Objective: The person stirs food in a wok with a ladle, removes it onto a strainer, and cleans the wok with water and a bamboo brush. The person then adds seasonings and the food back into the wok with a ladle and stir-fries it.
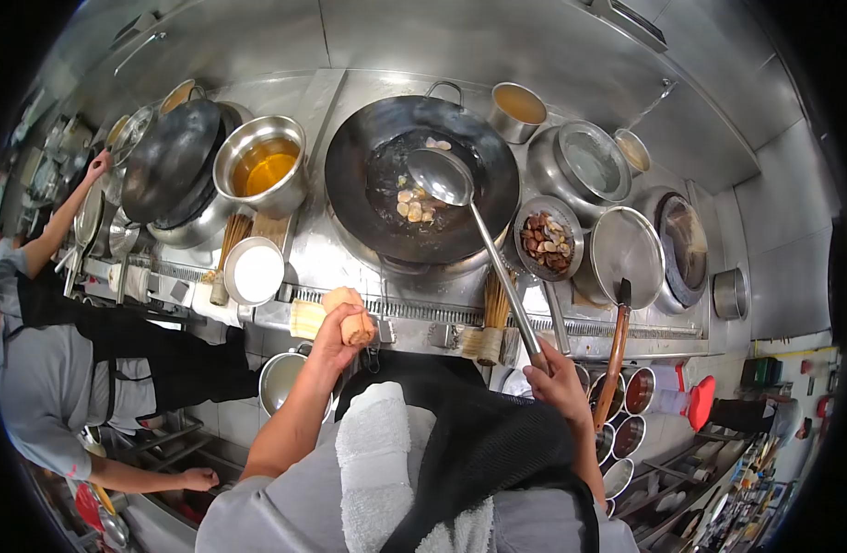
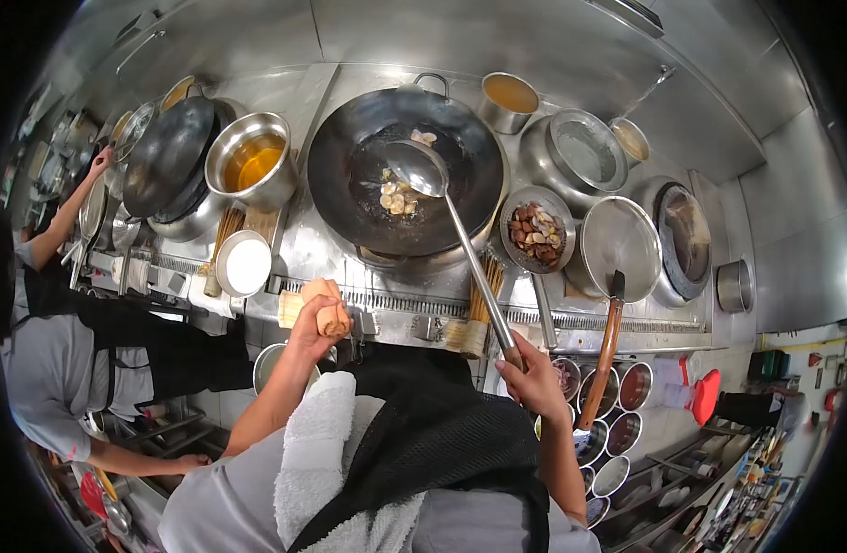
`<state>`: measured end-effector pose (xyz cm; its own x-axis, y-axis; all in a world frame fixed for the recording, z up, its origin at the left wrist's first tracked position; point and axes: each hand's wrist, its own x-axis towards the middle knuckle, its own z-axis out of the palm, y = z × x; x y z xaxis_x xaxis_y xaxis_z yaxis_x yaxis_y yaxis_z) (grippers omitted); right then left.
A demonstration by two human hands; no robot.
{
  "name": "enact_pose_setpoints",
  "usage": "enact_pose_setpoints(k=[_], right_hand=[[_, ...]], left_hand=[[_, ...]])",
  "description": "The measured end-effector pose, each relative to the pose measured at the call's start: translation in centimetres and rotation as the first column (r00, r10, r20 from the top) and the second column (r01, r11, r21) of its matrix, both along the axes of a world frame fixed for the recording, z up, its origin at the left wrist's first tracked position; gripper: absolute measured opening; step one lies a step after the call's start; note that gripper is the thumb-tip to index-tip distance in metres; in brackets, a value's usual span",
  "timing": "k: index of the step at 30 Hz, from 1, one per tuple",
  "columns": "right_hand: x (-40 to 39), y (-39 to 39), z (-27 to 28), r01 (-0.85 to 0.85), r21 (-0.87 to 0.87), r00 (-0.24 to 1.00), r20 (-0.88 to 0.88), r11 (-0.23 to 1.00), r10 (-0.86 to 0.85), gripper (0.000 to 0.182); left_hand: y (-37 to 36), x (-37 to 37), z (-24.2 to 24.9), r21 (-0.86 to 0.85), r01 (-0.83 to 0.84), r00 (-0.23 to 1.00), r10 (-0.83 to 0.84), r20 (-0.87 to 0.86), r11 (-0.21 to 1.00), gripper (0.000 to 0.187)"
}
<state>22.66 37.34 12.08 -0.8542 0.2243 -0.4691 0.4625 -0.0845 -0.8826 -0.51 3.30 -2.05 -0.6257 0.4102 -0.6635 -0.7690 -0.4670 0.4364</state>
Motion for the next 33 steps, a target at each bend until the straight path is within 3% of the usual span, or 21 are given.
enact_pose_setpoints(k=[3, 9, 12, 16, 21, 22, 25, 26, 29, 31, 33], right_hand=[[1.2, -1.3, -0.1, 0.052, 0.053, 0.998, -0.045, 0.997, -0.049, 0.064], [3.0, -4.7, -0.1, 0.167, 0.103, 0.985, -0.069, 0.98, -0.161, 0.062], [3.8, -6.5, -0.6, 0.249, 0.083, 0.968, -0.047, 0.965, -0.246, 0.063], [4.3, -8.4, -0.7, 0.291, 0.125, 0.956, 0.009, 0.949, -0.294, 0.063], [4.4, -9.4, 0.1, 0.298, 0.135, 0.953, 0.013, 0.945, -0.303, 0.063], [4.4, -9.4, 0.4, 0.304, 0.139, 0.951, 0.007, 0.943, -0.308, 0.063], [4.4, -9.0, 0.9, 0.324, 0.105, 0.946, -0.021, 0.94, -0.324, 0.062], [4.5, -8.6, 0.6, 0.331, 0.104, 0.944, -0.035, 0.938, -0.329, 0.062], [4.4, -7.7, 0.7, 0.334, 0.105, 0.942, -0.064, 0.937, -0.328, 0.061], [4.4, -6.5, 0.4, 0.316, 0.126, 0.946, -0.109, 0.94, -0.304, 0.061], [4.3, -5.1, 0.2, 0.295, 0.086, 0.949, -0.139, 0.952, -0.282, 0.061]], left_hand=[[0.0, -0.3, -0.4, 0.087, 0.113, 0.992, -0.118, 0.054, 0.99, 0.042], [1.5, -2.0, -0.2, 0.14, 0.183, 0.974, -0.199, 0.11, 0.973, 0.042], [3.5, -3.7, 0.9, 0.25, 0.2, 0.962, -0.239, 0.132, 0.947, 0.039], [7.0, -6.7, 0.7, 0.258, 0.226, 0.957, -0.264, 0.123, 0.939, 0.034], [9.0, -8.2, 3.3, 0.109, 0.258, 0.947, -0.274, 0.167, 0.96, 0.038], [8.5, -8.7, 2.6, 0.204, 0.258, 0.931, -0.3, 0.208, 0.944, 0.036], [7.6, -8.8, 2.0, 0.245, 0.288, 0.916, -0.341, 0.213, 0.926, 0.036], [7.8, -8.4, 2.1, 0.174, 0.26, 0.937, -0.292, 0.193, 0.95, 0.04], [10.0, -10.0, -2.2, 0.234, 0.23, 0.93, -0.284, 0.234, 0.945, 0.039], [11.6, -9.6, -4.5, 0.245, 0.23, 0.943, -0.278, 0.182, 0.942, 0.032], [13.4, -8.2, -6.2, 0.168, 0.204, 0.978, -0.191, -0.088, 0.964, 0.022]])
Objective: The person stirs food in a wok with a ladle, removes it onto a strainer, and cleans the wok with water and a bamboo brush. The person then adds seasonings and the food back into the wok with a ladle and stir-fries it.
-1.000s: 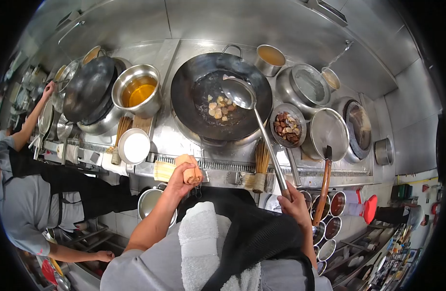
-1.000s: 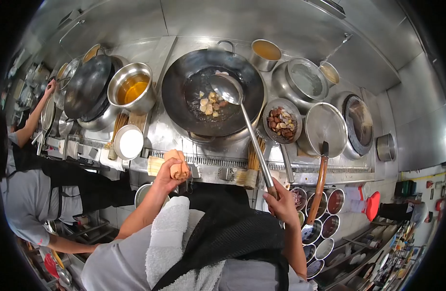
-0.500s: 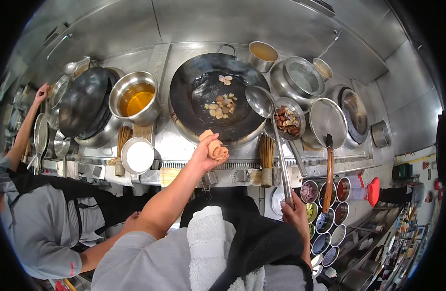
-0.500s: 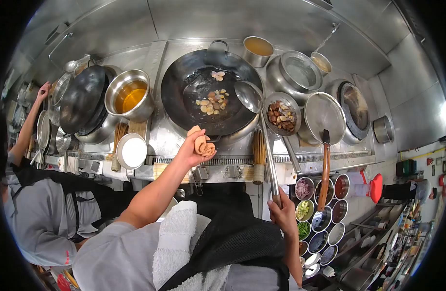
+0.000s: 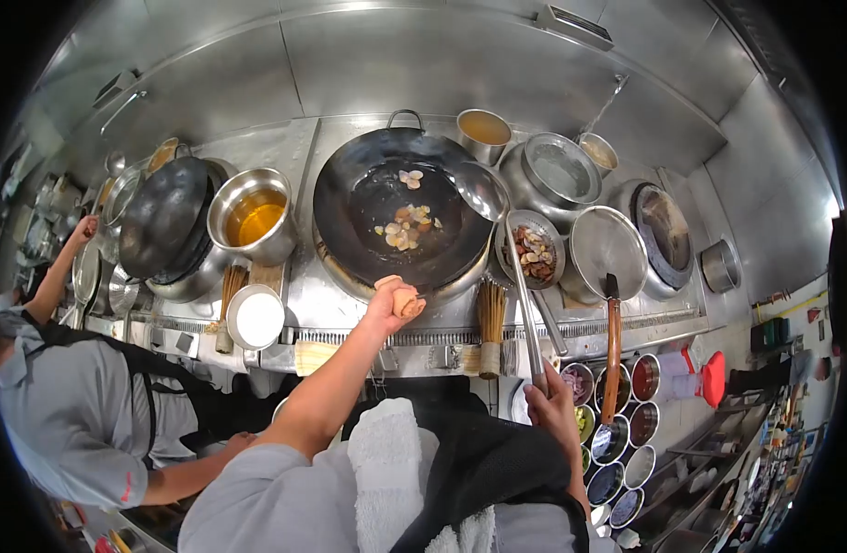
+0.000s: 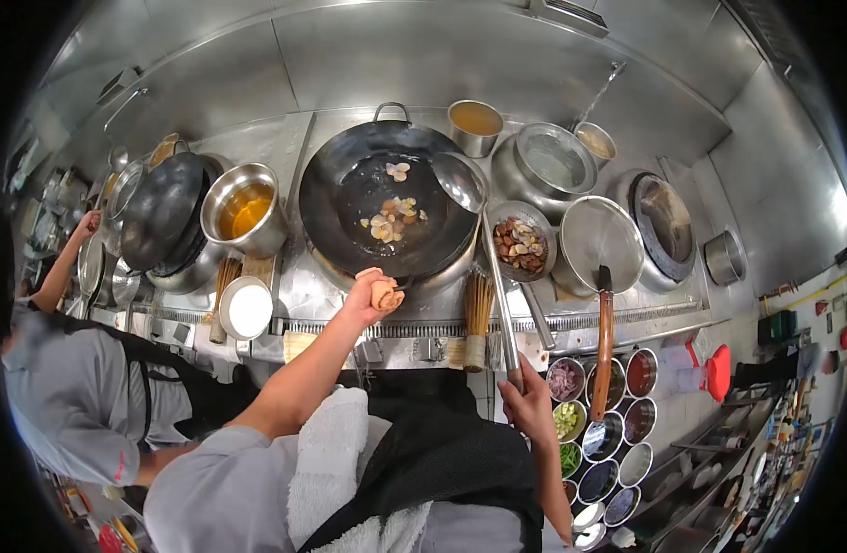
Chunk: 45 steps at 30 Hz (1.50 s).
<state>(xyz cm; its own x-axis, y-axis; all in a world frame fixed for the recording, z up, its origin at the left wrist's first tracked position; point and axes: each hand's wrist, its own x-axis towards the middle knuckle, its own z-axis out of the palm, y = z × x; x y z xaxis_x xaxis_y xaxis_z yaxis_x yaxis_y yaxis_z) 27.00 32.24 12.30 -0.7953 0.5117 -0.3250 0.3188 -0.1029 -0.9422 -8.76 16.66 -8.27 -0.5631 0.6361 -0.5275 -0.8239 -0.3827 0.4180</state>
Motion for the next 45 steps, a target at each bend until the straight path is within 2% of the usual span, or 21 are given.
enact_pose_setpoints(k=[1, 4, 6, 8, 10, 12, 14, 16, 19, 22, 26, 28, 29, 30, 31, 33, 35, 37, 40, 42, 45], right_hand=[[0.0, 0.8, -0.4, -0.016, 0.013, 1.0, 0.015, 1.0, 0.016, 0.061], [0.9, 4.1, -0.8, -0.039, 0.011, 0.999, -0.005, 0.999, 0.039, 0.061], [1.9, 6.9, -1.9, -0.076, 0.008, 0.997, -0.023, 0.997, 0.076, 0.062], [1.8, 9.1, -1.6, -0.111, -0.019, 0.993, -0.039, 0.994, 0.11, 0.065], [1.5, 10.7, -2.0, -0.116, 0.031, 0.993, 0.013, 0.993, 0.116, 0.067], [1.5, 11.9, -1.6, -0.117, -0.03, 0.993, -0.031, 0.993, 0.116, 0.067], [1.0, 13.2, -0.1, -0.263, -0.041, 0.964, -0.056, 0.964, 0.261, 0.065], [0.7, 14.4, 0.2, -0.32, -0.011, 0.947, -0.048, 0.947, 0.319, 0.06], [-0.2, 16.2, 0.1, -0.549, -0.02, 0.835, -0.069, 0.836, 0.546, 0.06], [-1.1, 16.6, -0.8, -0.637, -0.045, 0.769, -0.107, 0.769, 0.631, 0.061], [-1.9, 16.3, -1.8, -0.667, 0.053, 0.739, -0.083, 0.743, 0.669, 0.063], [-2.4, 16.2, -2.2, -0.687, 0.213, 0.697, -0.077, 0.695, 0.712, 0.066], [-2.3, 16.2, -2.2, -0.677, 0.259, 0.71, -0.016, 0.689, 0.704, 0.064], [-2.3, 16.1, -2.7, -0.671, 0.263, 0.715, -0.02, 0.693, 0.699, 0.064], [-2.4, 16.0, -3.7, -0.645, 0.32, 0.726, -0.028, 0.694, 0.687, 0.063], [-2.4, 15.8, -4.3, -0.606, 0.396, 0.738, -0.044, 0.69, 0.673, 0.062], [-2.2, 15.9, -3.7, -0.611, 0.364, 0.745, -0.033, 0.703, 0.666, 0.061], [-2.1, 15.7, -3.1, -0.618, 0.336, 0.748, -0.03, 0.711, 0.663, 0.061], [-1.9, 15.4, -3.3, -0.556, 0.329, 0.783, -0.102, 0.763, 0.614, 0.056], [-2.2, 15.5, -3.9, -0.511, 0.395, 0.777, -0.168, 0.763, 0.607, 0.051], [-2.1, 15.4, -3.9, -0.48, 0.412, 0.785, -0.192, 0.774, 0.589, 0.048]], left_hand=[[0.7, 0.5, -0.4, 0.007, -0.028, 0.991, 0.027, 0.134, 1.0, 0.015], [0.3, 4.6, 2.8, 0.069, -0.097, 0.994, 0.093, 0.063, 0.993, 0.013], [-1.1, 6.7, 3.1, 0.113, -0.054, 0.998, 0.051, 0.025, 0.992, 0.011], [-1.9, 8.3, 3.8, 0.049, -0.082, 0.996, 0.08, 0.034, 0.995, 0.01], [-2.1, 9.5, 5.3, -0.11, -0.103, 0.994, 0.106, 0.02, 0.989, 0.01], [-2.1, 10.3, 6.6, -0.172, -0.089, 0.996, 0.083, -0.041, 0.981, 0.008], [-2.1, 10.9, 7.3, -0.127, -0.11, 0.992, 0.101, -0.076, 0.986, 0.009], [-1.3, 12.5, 10.4, -0.166, -0.175, 0.984, 0.166, -0.069, 0.97, 0.012], [-1.1, 14.0, 11.9, -0.261, -0.216, 0.976, 0.196, -0.1, 0.941, 0.014], [-0.5, 15.7, 12.5, -0.285, -0.225, 0.974, 0.204, -0.1, 0.932, 0.013], [0.1, 16.6, 11.2, -0.272, -0.265, 0.959, 0.223, -0.175, 0.925, 0.012], [1.1, 16.9, 12.0, -0.296, -0.265, 0.959, 0.219, -0.178, 0.918, 0.013], [1.2, 16.8, 11.5, -0.27, -0.257, 0.958, 0.209, -0.194, 0.928, 0.013], [1.5, 16.8, 11.3, -0.246, -0.245, 0.958, 0.196, -0.208, 0.938, 0.013], [2.6, 16.9, 11.7, -0.311, -0.324, 0.939, 0.266, -0.217, 0.893, 0.014], [3.1, 16.7, 12.4, -0.296, -0.288, 0.941, 0.212, -0.264, 0.911, 0.014], [4.3, 16.5, 12.8, -0.332, -0.325, 0.929, 0.234, -0.285, 0.885, 0.017], [4.2, 15.7, 12.3, -0.325, -0.289, 0.933, 0.188, -0.308, 0.9, 0.017], [5.3, 15.0, 12.9, -0.319, -0.275, 0.923, 0.156, -0.351, 0.907, 0.016], [6.3, 14.6, 13.7, -0.38, -0.34, 0.916, 0.211, -0.342, 0.86, 0.015], [6.1, 14.2, 14.4, -0.386, -0.277, 0.916, 0.12, -0.382, 0.88, 0.015]])
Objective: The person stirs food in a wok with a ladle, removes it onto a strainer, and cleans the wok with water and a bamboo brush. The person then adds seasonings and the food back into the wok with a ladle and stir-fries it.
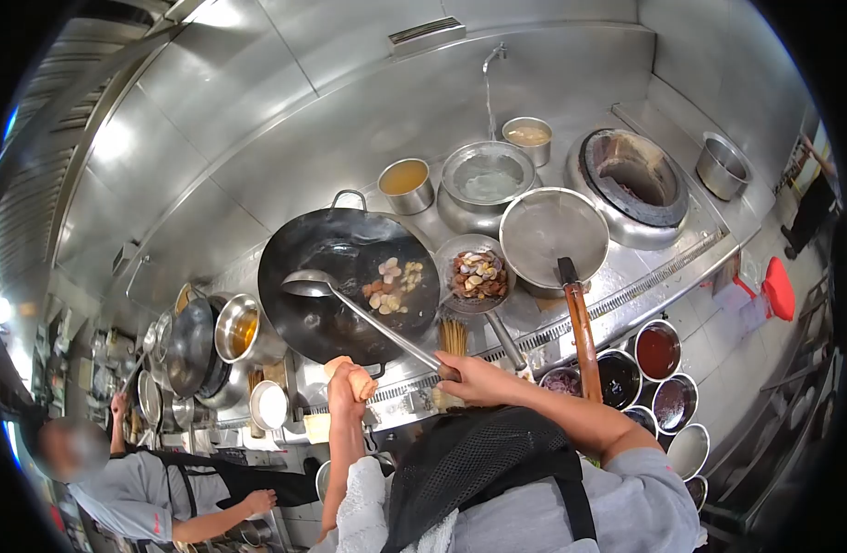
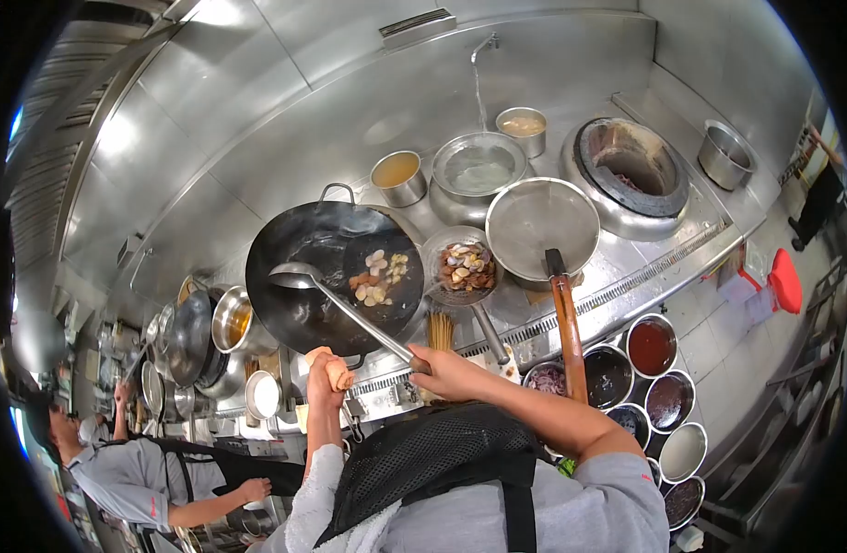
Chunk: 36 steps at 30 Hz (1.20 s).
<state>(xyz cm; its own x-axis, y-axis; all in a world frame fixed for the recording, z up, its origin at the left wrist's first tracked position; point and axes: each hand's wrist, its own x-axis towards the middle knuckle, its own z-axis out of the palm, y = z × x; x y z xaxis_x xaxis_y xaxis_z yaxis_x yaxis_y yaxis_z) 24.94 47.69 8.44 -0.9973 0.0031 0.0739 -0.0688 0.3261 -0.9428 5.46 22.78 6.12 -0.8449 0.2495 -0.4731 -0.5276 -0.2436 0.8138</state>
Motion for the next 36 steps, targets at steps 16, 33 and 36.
enact_pose_setpoints(k=[16, 33, 36], right_hand=[[0.8, -0.8, 0.8, 0.077, -0.096, 0.997, 0.023, 0.992, -0.075, 0.055], [1.0, 1.5, -1.6, 0.436, -0.153, 0.899, 0.037, 0.887, -0.436, 0.068], [0.3, 1.1, -2.0, 0.452, -0.2, 0.89, 0.043, 0.869, -0.454, 0.068]], left_hand=[[3.1, -2.8, 1.2, -0.05, 0.076, 0.992, -0.08, -0.099, 0.996, 0.015], [5.6, -3.9, 5.0, -0.448, -0.127, 0.669, -0.257, -0.698, 0.885, 0.036], [2.9, -4.3, 4.5, -0.43, -0.158, 0.656, -0.231, -0.719, 0.889, 0.042]])
